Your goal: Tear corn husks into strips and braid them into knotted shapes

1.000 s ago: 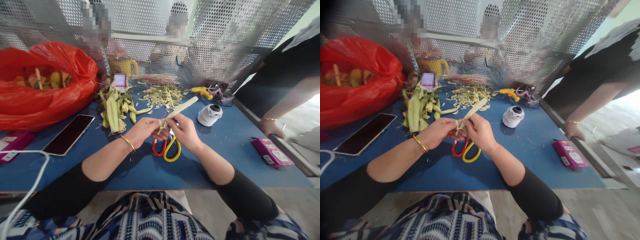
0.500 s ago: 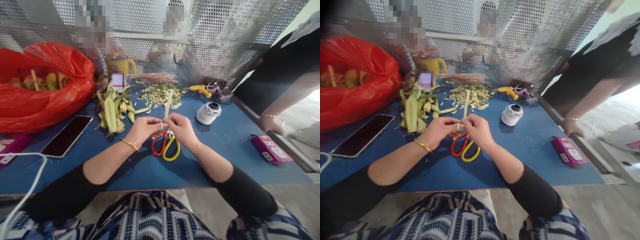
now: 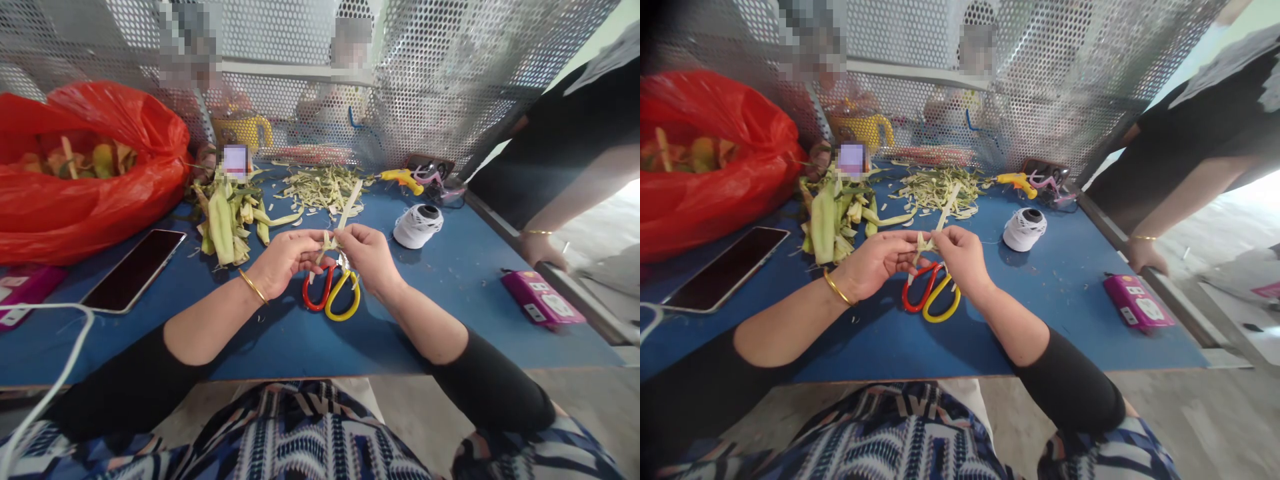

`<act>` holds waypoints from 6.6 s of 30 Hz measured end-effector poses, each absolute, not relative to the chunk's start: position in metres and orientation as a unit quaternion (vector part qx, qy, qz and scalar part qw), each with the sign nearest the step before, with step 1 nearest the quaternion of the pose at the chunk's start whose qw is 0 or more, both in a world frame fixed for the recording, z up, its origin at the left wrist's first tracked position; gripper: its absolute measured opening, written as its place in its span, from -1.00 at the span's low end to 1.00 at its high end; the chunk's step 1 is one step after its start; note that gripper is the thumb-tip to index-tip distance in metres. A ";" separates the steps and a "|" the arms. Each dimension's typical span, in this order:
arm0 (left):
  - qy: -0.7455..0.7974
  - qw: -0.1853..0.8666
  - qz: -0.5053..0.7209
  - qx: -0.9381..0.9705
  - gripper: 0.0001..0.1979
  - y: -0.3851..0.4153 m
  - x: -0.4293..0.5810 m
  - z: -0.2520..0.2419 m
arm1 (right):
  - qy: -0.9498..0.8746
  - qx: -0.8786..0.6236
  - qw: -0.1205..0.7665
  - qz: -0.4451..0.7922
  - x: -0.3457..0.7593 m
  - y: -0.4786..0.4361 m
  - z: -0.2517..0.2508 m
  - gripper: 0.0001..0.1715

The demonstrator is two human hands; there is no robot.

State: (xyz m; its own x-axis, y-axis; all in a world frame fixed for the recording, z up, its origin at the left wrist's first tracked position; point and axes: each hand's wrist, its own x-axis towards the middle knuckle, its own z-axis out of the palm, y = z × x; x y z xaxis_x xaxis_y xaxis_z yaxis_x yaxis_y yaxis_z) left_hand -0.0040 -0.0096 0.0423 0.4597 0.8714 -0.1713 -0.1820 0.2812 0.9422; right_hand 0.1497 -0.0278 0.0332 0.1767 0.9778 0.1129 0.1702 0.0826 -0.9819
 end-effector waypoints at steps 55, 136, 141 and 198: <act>0.466 0.608 0.440 0.468 -0.72 -0.005 -0.001 0.040 | -0.708 -0.510 0.367 0.323 0.166 -0.033 0.053 -0.69; 0.412 0.687 0.281 0.528 -0.80 0.003 0.002 0.043 | -0.459 -0.491 0.545 0.502 0.165 0.003 0.039 -0.73; 0.450 0.683 0.328 0.472 -0.86 0.007 0.001 0.043 | -0.630 -0.484 0.454 0.404 0.178 0.004 0.040 -0.70; 0.424 0.713 0.427 0.360 -0.87 0.017 -0.003 0.040 | -0.700 -0.546 0.410 0.209 0.154 -0.020 0.031 -0.78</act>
